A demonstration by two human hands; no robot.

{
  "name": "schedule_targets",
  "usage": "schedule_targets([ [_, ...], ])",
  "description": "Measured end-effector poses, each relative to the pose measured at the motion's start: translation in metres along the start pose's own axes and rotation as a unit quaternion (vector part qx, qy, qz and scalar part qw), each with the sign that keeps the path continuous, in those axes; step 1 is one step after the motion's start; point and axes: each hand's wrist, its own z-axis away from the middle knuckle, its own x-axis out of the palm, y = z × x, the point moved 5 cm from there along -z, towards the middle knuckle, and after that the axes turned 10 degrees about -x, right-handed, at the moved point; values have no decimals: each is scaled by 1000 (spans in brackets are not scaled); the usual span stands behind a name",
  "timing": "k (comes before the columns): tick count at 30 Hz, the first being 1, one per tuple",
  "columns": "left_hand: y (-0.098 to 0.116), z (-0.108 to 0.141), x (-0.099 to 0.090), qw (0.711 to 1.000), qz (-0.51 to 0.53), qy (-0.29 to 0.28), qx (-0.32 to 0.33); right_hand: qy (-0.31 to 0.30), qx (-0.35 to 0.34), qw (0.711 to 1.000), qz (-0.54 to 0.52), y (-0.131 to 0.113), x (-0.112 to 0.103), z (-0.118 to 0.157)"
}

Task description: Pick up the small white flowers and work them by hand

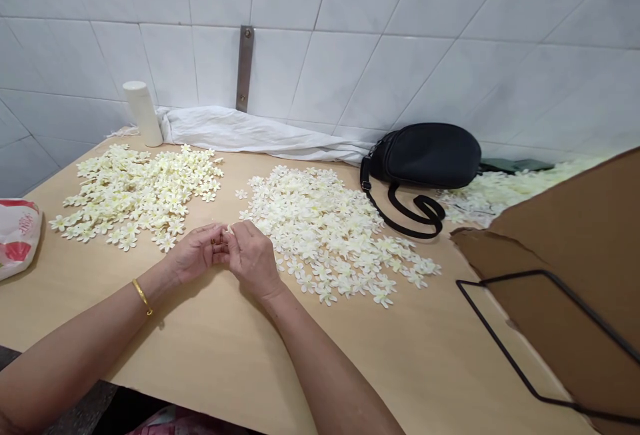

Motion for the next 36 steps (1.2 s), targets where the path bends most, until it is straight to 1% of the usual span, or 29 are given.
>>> schedule_targets([
  [3, 0, 0, 0, 1000, -21, -10, 6, -8, 0, 1000, 0, -1, 0, 0],
  [8, 1, 1, -1, 999, -39, 0, 10, -36, -16, 998, -46, -2, 4, 2],
  [11, 2, 1, -2, 999, -50, 3, 6, -40, -9, 994, -97, 1, 2, 0],
  [15, 4, 1, -2, 997, -78, -8, 23, -50, 10, 987, -153, 2, -3, -4],
  [20, 5, 1, -3, 995, -93, -19, 20, -70, 18, 980, -183, 2, -7, -7],
  [25, 8, 2, -2, 997, -66, -28, 18, -48, 69, 968, -235, 8, -7, -4],
  [31, 7, 0, -3, 1000, 22, -6, 9, 6, 133, 941, -312, 15, -1, 1],
  [33, 6, -2, -4, 999, 46, 8, 19, 26, 143, 944, -295, 15, 0, 2],
  [36, 6, -2, -5, 997, 58, 29, 32, 44, 110, 972, -203, 7, -3, 1],
])
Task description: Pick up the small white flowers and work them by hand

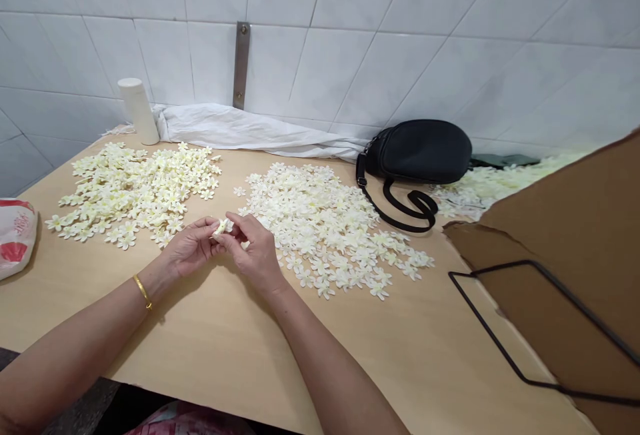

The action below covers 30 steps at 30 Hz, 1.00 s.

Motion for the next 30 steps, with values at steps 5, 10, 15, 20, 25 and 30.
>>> schedule_targets([
  [5, 0, 3, 2, 999, -3, 32, 7, -23, -53, 989, 134, -12, 5, 2],
  [10, 2, 4, 1, 999, -25, 38, 29, -25, -11, 995, 93, -9, 6, 2],
  [15, 3, 2, -1, 997, -56, 31, 47, -33, 15, 998, 58, -4, 6, 2],
  [20, 2, 3, -1, 997, -66, 30, 10, -42, -43, 995, 76, -7, 6, 2],
  [25, 0, 3, 1, 998, -46, -16, -38, -45, -89, 991, 85, -15, 4, 1],
  [30, -3, 3, 2, 997, -62, -28, -42, -60, -72, 987, 131, -11, 5, -1],
])
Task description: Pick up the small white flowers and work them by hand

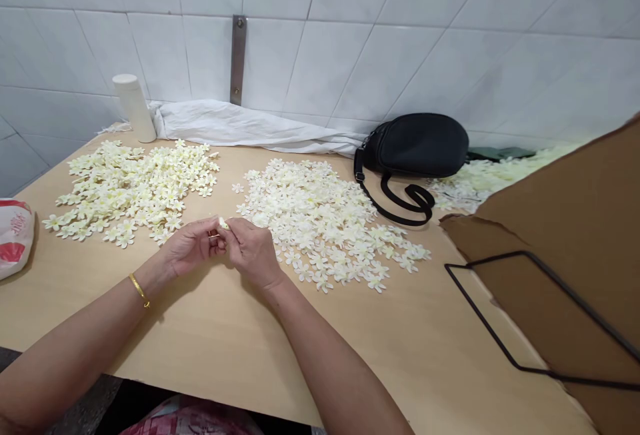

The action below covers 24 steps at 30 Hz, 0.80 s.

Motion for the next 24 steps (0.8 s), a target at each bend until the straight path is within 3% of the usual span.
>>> schedule_targets([
  [4, 5, -1, -7, 996, -34, 65, 46, -73, 5, 997, -1, 12, -2, -3],
  [9, 19, -1, -21, 978, -22, 168, 123, -55, -29, 997, 41, 23, -20, -6],
  [14, 22, 1, -20, 982, -1, 141, 128, -165, -129, 959, 192, 20, 11, 5],
  [16, 20, 2, -18, 983, -11, 136, 126, -182, -137, 944, 239, 25, 21, 8],
  [20, 13, 1, -17, 982, -40, 146, 111, -116, -79, 953, 267, 36, 13, 4],
  [24, 11, 0, -14, 980, -64, 143, 123, -1, -12, 993, 115, 27, -5, -2],
])
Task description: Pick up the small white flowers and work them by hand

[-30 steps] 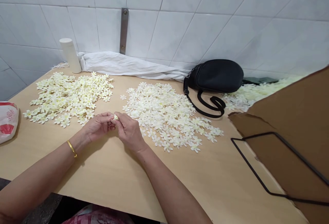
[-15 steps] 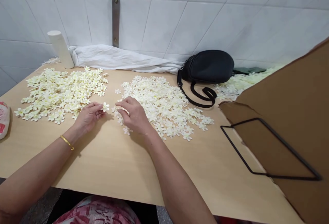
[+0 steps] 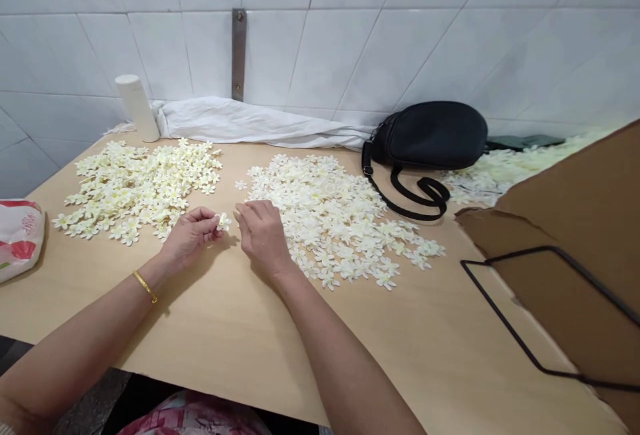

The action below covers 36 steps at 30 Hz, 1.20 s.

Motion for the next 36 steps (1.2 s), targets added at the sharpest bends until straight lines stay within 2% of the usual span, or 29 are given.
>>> schedule_targets([
  [2, 2, 1, 2, 1000, -21, -5, 16, 3, 38, 992, -122, -6, -1, -1],
  [4, 5, 4, 4, 997, -54, -17, 43, -27, 83, 974, -210, -10, 4, -1],
  [7, 11, 9, 9, 990, -110, -21, 85, -31, 143, 952, -267, -10, 9, 3],
  [9, 13, 12, 11, 988, -122, -17, 89, -6, 152, 954, -260, -9, 8, 3],
  [12, 10, 11, 11, 996, -66, -31, 42, 29, 98, 975, -196, -13, 2, 0],
  [15, 0, 7, 13, 995, -8, -89, -40, 48, 59, 985, -155, -17, -1, -2],
  [17, -5, 5, 14, 991, 0, -114, -69, 39, 84, 981, -172, -14, 1, -2],
  [19, -5, 4, 12, 993, -9, -103, -57, 17, 131, 971, -200, -9, 5, 0],
  [22, 0, 5, 9, 998, -47, -49, -7, -4, 173, 964, -204, -5, 9, 3],
  [24, 4, 6, 7, 997, -71, -12, 20, 15, 146, 976, -161, -7, 7, 3],
  [27, 6, 7, 4, 996, -76, 22, 31, 25, 53, 994, -96, -17, 5, 3],
  [30, 3, 4, 2, 998, -60, 7, 12, -17, 17, 996, -90, -21, 9, 3],
  [36, 1, 4, 6, 998, -49, -31, 1, -2, 113, 968, -222, -10, 8, 3],
])
